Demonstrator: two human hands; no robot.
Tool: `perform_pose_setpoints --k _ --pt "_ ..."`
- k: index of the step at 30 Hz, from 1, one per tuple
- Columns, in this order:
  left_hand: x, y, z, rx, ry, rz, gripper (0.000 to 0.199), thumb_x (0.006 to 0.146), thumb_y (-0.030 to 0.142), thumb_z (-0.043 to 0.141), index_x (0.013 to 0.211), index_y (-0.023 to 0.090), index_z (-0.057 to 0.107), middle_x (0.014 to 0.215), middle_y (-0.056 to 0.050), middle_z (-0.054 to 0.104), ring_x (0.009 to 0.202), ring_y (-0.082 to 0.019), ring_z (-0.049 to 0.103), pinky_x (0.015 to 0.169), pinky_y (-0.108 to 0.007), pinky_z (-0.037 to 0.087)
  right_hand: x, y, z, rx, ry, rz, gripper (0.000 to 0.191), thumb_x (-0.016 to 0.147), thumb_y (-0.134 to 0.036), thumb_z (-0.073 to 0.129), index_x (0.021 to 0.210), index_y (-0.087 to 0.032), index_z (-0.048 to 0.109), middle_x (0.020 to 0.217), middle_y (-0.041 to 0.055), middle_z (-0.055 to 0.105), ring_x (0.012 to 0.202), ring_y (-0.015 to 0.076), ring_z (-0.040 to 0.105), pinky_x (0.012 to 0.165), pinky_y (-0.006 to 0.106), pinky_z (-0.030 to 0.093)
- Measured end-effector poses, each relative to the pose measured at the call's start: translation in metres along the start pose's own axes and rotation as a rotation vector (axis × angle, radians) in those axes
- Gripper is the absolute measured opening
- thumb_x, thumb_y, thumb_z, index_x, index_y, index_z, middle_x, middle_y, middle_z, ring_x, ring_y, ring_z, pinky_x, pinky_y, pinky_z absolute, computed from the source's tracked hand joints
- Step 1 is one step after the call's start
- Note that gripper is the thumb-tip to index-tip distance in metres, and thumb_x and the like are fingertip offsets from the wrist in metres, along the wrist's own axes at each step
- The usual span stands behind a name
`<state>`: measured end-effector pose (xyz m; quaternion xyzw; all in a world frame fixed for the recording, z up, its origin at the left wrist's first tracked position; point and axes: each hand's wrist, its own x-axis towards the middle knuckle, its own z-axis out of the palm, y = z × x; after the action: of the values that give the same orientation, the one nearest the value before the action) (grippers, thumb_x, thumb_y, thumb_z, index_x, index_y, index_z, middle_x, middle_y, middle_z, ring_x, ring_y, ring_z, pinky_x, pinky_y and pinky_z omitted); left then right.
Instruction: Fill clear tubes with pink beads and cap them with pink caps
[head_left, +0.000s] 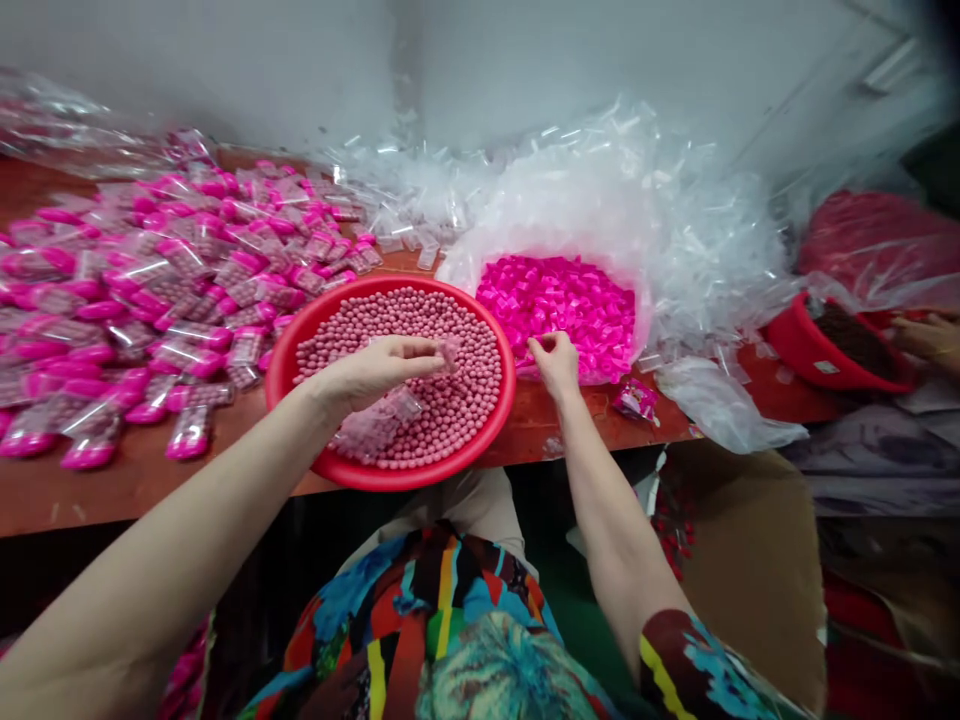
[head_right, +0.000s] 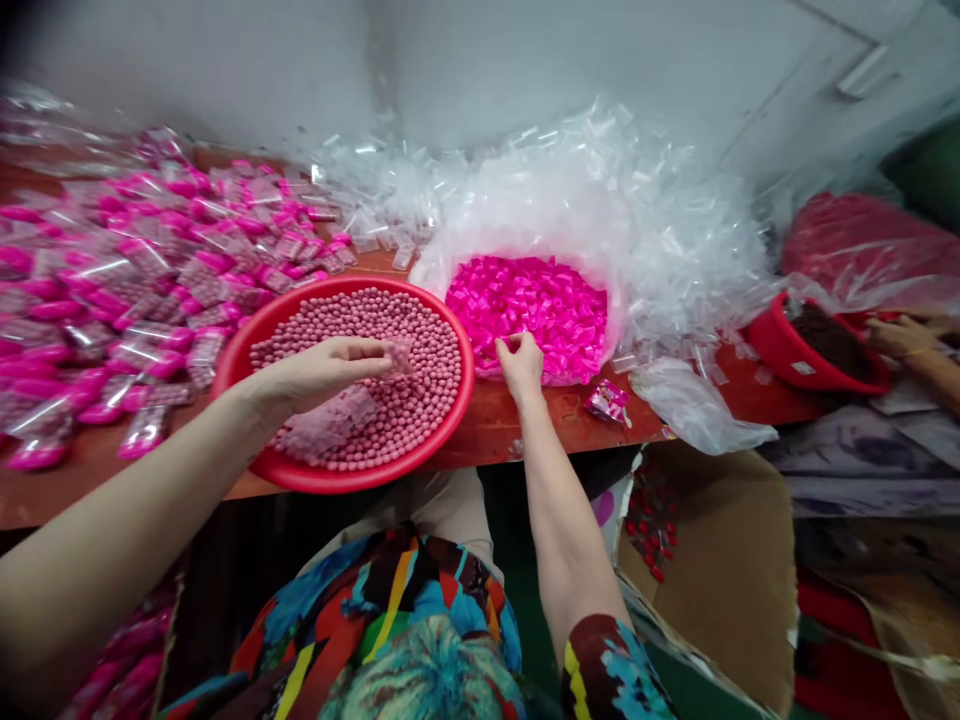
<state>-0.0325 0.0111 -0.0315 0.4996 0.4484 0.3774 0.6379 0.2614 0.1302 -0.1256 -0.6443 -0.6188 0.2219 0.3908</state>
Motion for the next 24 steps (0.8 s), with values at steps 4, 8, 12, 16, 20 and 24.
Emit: perform_pose_setpoints --k 4,8,12,16,20,24 --pt "-0.025 0.0 0.013 -0.368 -0.01 0.021 0.023 0.087 0.033 0.08 0.094 0.011 0.077 0.099 -0.015 0.077 0.096 -0.025 0.074 0.097 -0.041 0.058 -0.02 -0.042 -0.009 0.467 -0.057 -0.062 0.039 0.076 -0.049 0.082 0.091 -0.021 0.06 0.08 -0.0027 0.063 0.069 0.0139 0.059 0.07 0.029 0.052" --pt "-0.043 -0.009 0.032 -0.609 0.038 -0.004 0.019 0.092 0.024 0.072 0.107 0.012 0.072 0.099 -0.015 0.077 0.095 -0.027 0.077 0.087 -0.038 0.061 -0.057 -0.098 -0.007 0.682 -0.257 -0.154 0.04 0.081 -0.053 0.082 0.095 -0.022 0.062 0.08 -0.0038 0.063 0.067 0.0108 0.057 0.066 0.025 0.051" --pt "-0.055 -0.025 0.043 -0.683 0.133 -0.022 0.013 0.095 0.022 0.066 0.103 0.013 0.068 0.094 -0.013 0.077 0.08 -0.022 0.076 0.075 -0.031 0.061 -0.091 -0.129 0.0 0.7 -0.382 -0.193 0.031 0.087 -0.05 0.077 0.097 -0.022 0.067 0.081 -0.0029 0.066 0.07 0.0111 0.061 0.069 0.025 0.054" --pt "-0.06 -0.034 0.044 -0.69 0.174 -0.039 0.017 0.098 0.026 0.06 0.105 0.013 0.069 0.085 -0.011 0.075 0.069 -0.019 0.072 0.068 -0.03 0.06 -0.11 -0.133 0.007 0.64 -0.503 -0.221 0.031 0.092 -0.05 0.07 0.105 -0.022 0.071 0.097 0.0017 0.074 0.083 0.0147 0.069 0.08 0.03 0.059" --pt "-0.059 -0.037 0.045 -0.688 0.214 -0.013 0.016 0.096 0.023 0.062 0.106 0.013 0.07 0.085 -0.01 0.074 0.069 -0.018 0.07 0.069 -0.029 0.06 -0.117 -0.136 0.01 0.54 -0.458 -0.269 0.029 0.093 -0.046 0.07 0.107 -0.022 0.075 0.108 0.0044 0.077 0.098 0.019 0.071 0.091 0.035 0.06" --pt "-0.059 -0.039 0.047 -0.693 0.204 0.024 0.016 0.094 0.029 0.069 0.097 0.012 0.07 0.087 -0.01 0.073 0.077 -0.019 0.071 0.074 -0.029 0.061 -0.12 -0.142 0.011 0.51 -0.402 -0.271 0.023 0.09 -0.042 0.075 0.099 -0.021 0.076 0.099 0.0035 0.078 0.091 0.019 0.071 0.087 0.034 0.06"
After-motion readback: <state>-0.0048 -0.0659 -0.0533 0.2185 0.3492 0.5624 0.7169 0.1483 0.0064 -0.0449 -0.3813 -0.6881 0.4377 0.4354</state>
